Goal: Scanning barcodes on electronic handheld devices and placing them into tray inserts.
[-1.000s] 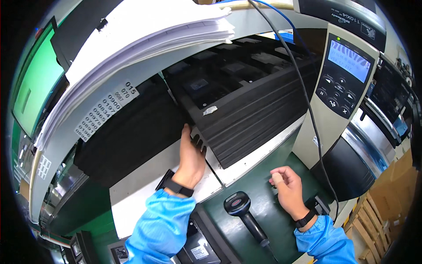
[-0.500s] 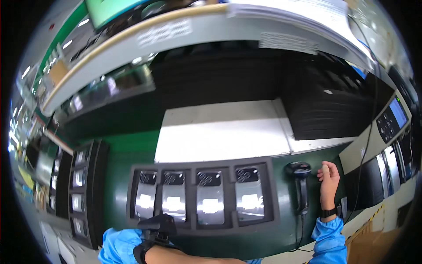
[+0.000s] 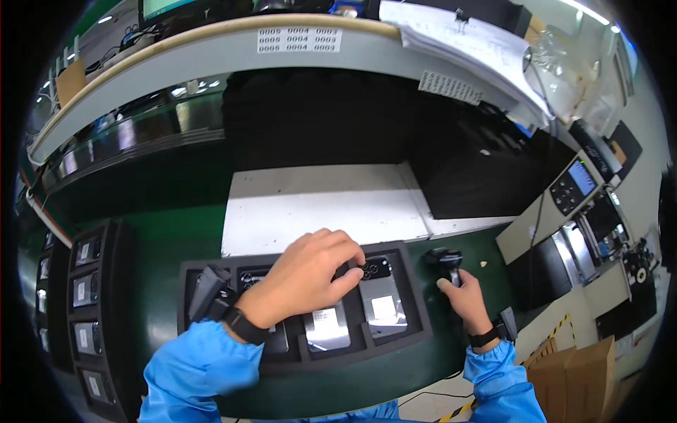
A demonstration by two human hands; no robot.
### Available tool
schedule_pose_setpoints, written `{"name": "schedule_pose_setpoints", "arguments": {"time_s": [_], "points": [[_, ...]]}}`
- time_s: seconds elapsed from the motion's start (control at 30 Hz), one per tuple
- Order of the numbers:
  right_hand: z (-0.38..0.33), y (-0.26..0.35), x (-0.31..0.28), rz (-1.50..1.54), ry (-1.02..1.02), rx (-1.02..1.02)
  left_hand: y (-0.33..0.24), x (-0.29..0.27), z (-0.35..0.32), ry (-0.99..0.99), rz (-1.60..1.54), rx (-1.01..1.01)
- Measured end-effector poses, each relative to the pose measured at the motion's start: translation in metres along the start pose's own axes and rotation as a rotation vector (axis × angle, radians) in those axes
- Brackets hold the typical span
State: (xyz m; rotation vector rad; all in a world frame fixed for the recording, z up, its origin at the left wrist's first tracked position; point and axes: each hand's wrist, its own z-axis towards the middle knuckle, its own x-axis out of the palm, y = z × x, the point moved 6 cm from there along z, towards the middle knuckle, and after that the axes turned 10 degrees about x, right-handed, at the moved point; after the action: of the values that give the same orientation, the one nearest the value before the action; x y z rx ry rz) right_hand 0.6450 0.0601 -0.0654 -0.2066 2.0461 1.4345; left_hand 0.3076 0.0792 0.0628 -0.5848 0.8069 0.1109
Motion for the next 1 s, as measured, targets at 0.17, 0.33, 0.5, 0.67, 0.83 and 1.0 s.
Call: {"name": "schedule_pose_setpoints", "arguments": {"time_s": [0.17,0.33,0.5,0.67,0.83,1.0], "points": [[-0.059,0.016,0.009,0.466,0.367,0.267,0.043,0.07,0.002,-0.033,0.112,0.072],[-0.128,0.028,0.03,0.532,0.735,0.458,0.057,0.118,0.004,-0.086,0.0,0.097],[-0.133,0.031,0.042,0.35,0.694,0.462,0.056,0.129,-0.003,-0.039,0.107,0.17],[-0.124,0.03,0.031,0.384,0.581,0.405,0.057,0.128,-0.003,-0.005,0.103,0.127],[-0.101,0.014,0.012,0.301,0.467,0.332,0.055,0.126,0.001,0.063,0.123,0.121],[-0.059,-0.005,-0.022,0.109,0.065,0.146,0.05,0.127,0.003,0.152,0.188,0.117]]}}
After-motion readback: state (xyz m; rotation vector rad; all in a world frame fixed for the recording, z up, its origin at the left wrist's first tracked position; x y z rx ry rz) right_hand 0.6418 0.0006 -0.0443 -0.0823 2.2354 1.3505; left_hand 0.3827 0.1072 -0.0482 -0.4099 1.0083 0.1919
